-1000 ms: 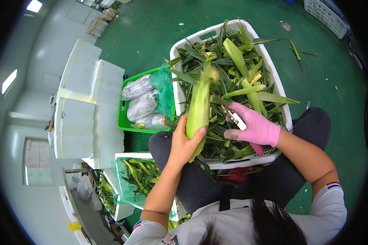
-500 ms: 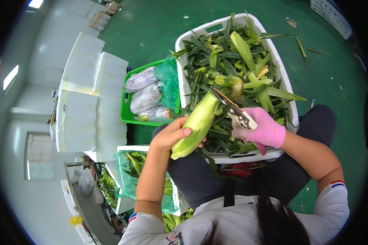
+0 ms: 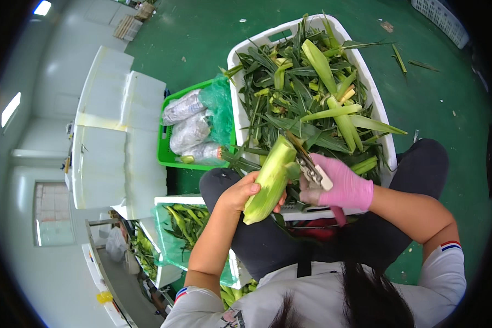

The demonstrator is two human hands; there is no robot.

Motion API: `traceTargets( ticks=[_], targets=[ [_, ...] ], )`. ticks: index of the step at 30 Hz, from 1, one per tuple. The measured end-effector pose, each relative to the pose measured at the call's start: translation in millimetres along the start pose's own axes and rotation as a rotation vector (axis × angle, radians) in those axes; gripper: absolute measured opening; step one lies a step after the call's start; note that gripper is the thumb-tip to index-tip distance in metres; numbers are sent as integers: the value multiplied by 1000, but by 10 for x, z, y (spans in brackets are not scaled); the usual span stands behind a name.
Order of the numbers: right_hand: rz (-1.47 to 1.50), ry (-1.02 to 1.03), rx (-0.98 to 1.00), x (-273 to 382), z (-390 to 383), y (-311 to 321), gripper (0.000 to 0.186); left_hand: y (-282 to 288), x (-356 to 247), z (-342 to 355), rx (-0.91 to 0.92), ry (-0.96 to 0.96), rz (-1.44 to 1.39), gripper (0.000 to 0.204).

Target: The person processes ears of corn by picking them from crates, peeling off their outer husks by hand, and trimming the stalks and leaves with pruning shears.

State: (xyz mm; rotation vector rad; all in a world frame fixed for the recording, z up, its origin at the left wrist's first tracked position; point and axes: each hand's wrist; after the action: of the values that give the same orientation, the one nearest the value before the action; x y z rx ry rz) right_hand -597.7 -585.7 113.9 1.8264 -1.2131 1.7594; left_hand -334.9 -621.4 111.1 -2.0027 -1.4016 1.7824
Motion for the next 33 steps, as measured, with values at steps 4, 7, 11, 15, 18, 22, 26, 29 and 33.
traceTargets(
  ticks=[4,7,11,15,18,22,26,29,33],
  targets=[
    [228,19,-211,-2,100,192,25,8,101,-369,-24,-143,-229,81],
    [514,-102,-274,-109,167,344,32,172,261,-1225,-205,-483,-238,78],
    [590,-203,-213,-259,245,275,36,17,1320,-2924,-1052,-838,-508,64],
    [551,-185,-177,-417,297,228,36,-559,3495,-4809,-1755,-666,-925,44],
    [268,-160,-215,-526,282,372,45,-1159,4490,-5239,-2260,-822,-1493,41],
    [216,-206,-116,-712,401,591,50,-1086,4938,-5441,-2397,-1216,-686,37],
    [181,-230,-321,-633,472,300,44,365,3339,-4249,-2032,-472,-288,31],
    [96,-261,-332,-521,580,-144,44,1584,3296,-3827,-1814,-287,-646,48],
    [-32,-263,-220,-437,471,-316,50,2573,3547,-3899,-2141,807,-458,55]
  ],
)
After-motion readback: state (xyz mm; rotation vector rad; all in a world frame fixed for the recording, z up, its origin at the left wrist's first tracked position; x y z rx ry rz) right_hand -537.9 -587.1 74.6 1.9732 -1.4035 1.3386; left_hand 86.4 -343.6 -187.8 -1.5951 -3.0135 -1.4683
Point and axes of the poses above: each hand's wrist, its own z-axis towards the middle knuckle, its own y-axis out of the back of the hand, x = y × z, and after that the axes turned 9 degrees about x, right-handed
